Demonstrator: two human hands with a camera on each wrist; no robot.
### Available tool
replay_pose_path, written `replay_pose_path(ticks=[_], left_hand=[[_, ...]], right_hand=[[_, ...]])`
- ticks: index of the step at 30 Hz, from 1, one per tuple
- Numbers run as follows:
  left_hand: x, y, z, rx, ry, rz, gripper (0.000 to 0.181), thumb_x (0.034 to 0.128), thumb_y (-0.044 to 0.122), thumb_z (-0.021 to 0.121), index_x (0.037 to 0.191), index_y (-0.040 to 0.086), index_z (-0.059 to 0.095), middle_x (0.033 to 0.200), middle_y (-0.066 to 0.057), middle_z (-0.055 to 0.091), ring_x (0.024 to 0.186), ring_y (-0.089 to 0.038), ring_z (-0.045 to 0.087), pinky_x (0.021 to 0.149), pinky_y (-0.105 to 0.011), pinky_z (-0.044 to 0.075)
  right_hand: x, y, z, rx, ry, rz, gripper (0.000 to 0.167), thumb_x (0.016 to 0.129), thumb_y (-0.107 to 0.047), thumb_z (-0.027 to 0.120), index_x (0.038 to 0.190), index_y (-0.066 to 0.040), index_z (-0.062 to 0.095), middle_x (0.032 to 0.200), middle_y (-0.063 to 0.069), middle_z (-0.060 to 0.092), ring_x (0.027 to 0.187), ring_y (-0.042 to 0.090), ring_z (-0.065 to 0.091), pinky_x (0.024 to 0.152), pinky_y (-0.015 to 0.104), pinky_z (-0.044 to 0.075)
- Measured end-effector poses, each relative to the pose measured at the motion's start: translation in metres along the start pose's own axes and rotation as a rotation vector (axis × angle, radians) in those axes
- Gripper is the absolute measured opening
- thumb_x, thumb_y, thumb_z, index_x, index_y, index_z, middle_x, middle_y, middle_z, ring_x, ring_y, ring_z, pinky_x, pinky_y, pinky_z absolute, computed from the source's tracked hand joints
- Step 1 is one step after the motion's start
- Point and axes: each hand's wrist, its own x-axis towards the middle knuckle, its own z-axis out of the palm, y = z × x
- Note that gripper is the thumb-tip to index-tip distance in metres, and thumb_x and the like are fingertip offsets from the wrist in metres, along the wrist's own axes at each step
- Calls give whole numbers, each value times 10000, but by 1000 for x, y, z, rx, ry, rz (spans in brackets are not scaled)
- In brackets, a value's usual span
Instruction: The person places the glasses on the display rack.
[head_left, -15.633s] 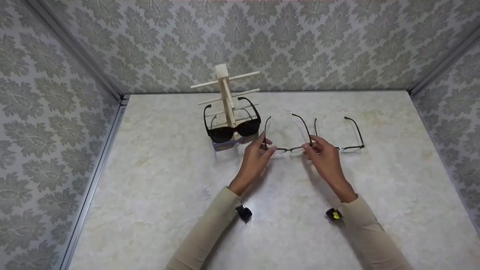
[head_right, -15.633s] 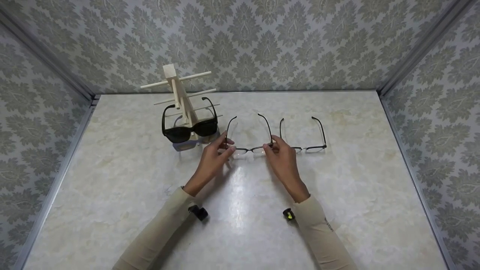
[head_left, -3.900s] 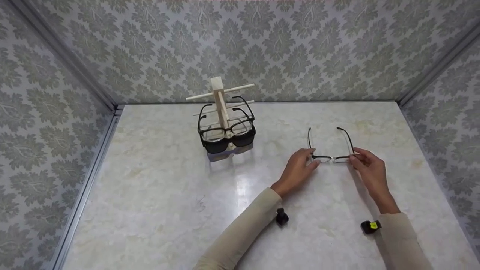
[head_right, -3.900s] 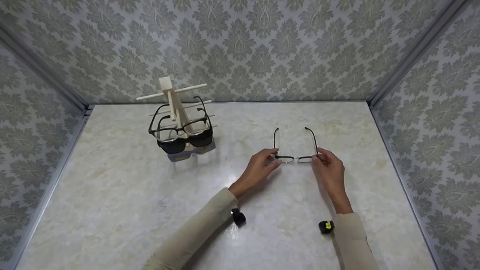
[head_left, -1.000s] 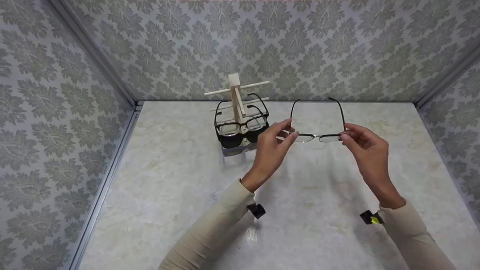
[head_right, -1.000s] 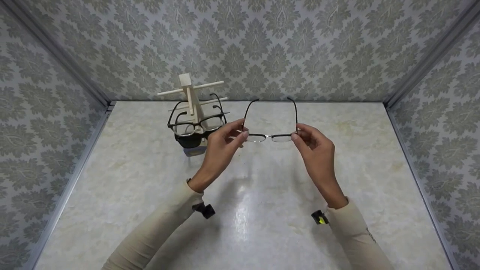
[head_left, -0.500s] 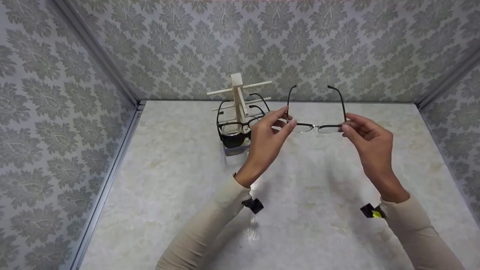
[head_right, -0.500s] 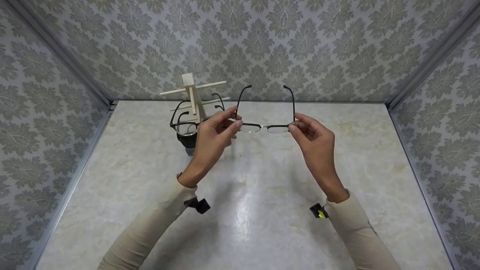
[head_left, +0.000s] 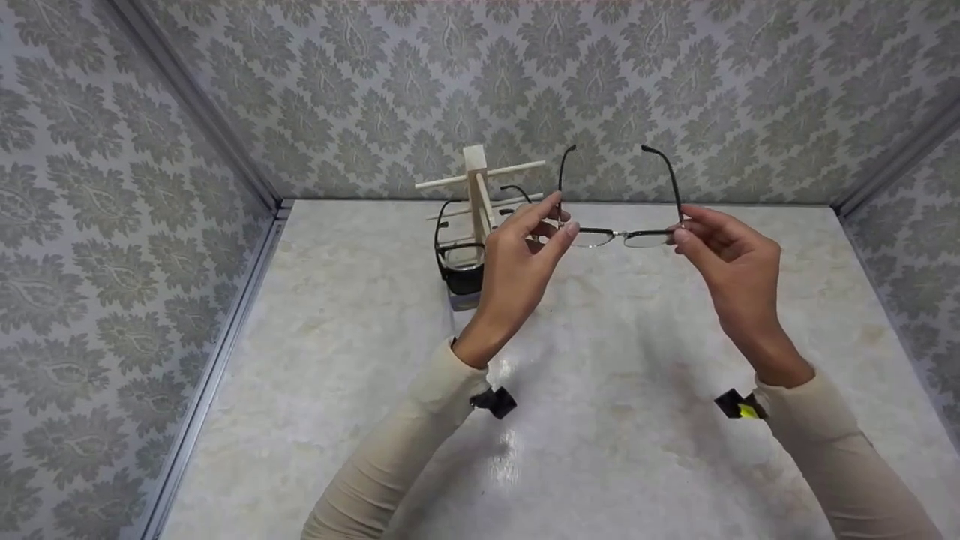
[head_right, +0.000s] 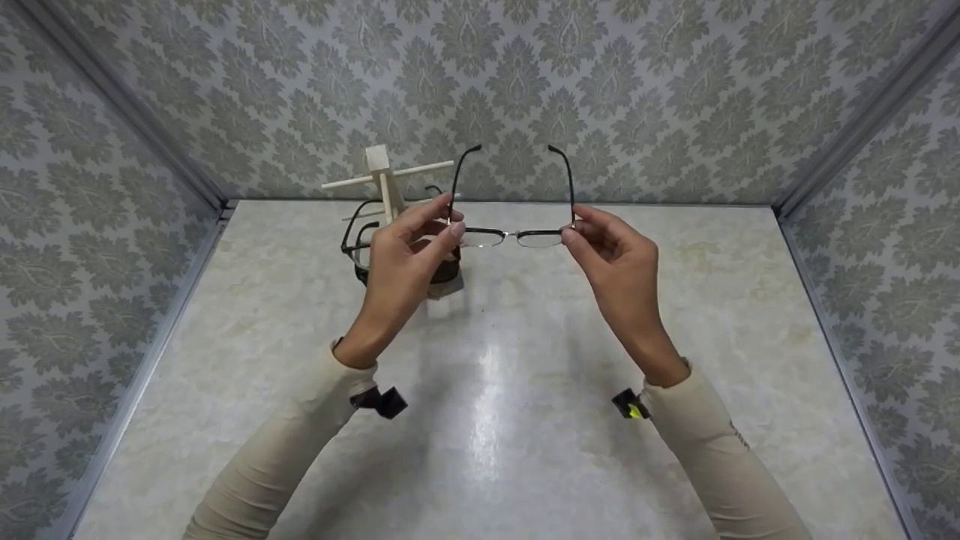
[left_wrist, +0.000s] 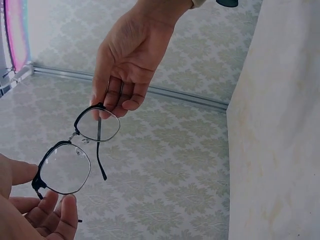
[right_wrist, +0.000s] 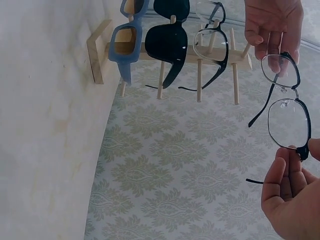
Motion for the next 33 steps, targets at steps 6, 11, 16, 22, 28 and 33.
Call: replay_pose_path(ticks=[6, 11, 16, 22, 28, 33], left_hand=[[2, 5, -8, 16, 8, 19, 438, 1055, 103, 769, 1453, -54, 677, 1173, -95, 756, 968, -106, 726, 839, -258, 609], [3, 7, -15, -1, 7, 19, 450, 1057, 101, 766, 1467, -55, 665, 1179, -108, 747, 993, -130, 726, 869, -274, 621], [3, 9, -24, 16, 9, 37, 451, 1071, 119, 751, 1479, -47, 658, 1206, -119, 745, 1025, -137, 730, 871, -285, 617], [4, 12, -35, 31, 33, 52, 442, 1069, 107, 749, 1471, -53, 662, 1218, -151, 752, 1035, -145, 738, 864, -293, 620], [5, 17, -46, 32, 64, 58, 446, 1049, 85, 769, 1460, -59, 670, 1179, -112, 755, 1017, -139, 734, 838, -308, 616], [6, 20, -55, 23, 86, 62, 448, 1049, 84, 772, 1453, -77, 667, 1193, -144, 756, 1011, -147, 739, 817, -295, 601]], right_hand=[[4, -4, 7, -20, 3, -13, 308, 1015, 11, 778, 1323, 23, 777, 1073, 132, 806, 956, 239, 773, 861, 278, 618], [7, -7, 13, -37, -9, -24, 305, 1018, 1, 780, 1322, 32, 774, 1068, 127, 805, 955, 239, 771, 857, 274, 618], [12, -8, 21, -32, -16, -35, 296, 1022, -7, 778, 1315, 29, 779, 1057, 135, 806, 944, 264, 768, 847, 279, 616], [17, -9, 32, 26, -33, -53, 301, 1013, 18, 776, 1308, 74, 762, 1048, 129, 800, 933, 217, 771, 850, 271, 614], [22, -15, 43, 26, -56, -66, 291, 1016, 19, 771, 1302, 66, 769, 1020, 129, 790, 897, 224, 757, 837, 268, 610], [27, -20, 51, 6, -71, -76, 287, 1022, 14, 765, 1304, 65, 769, 1010, 123, 788, 894, 223, 753, 833, 272, 606]])
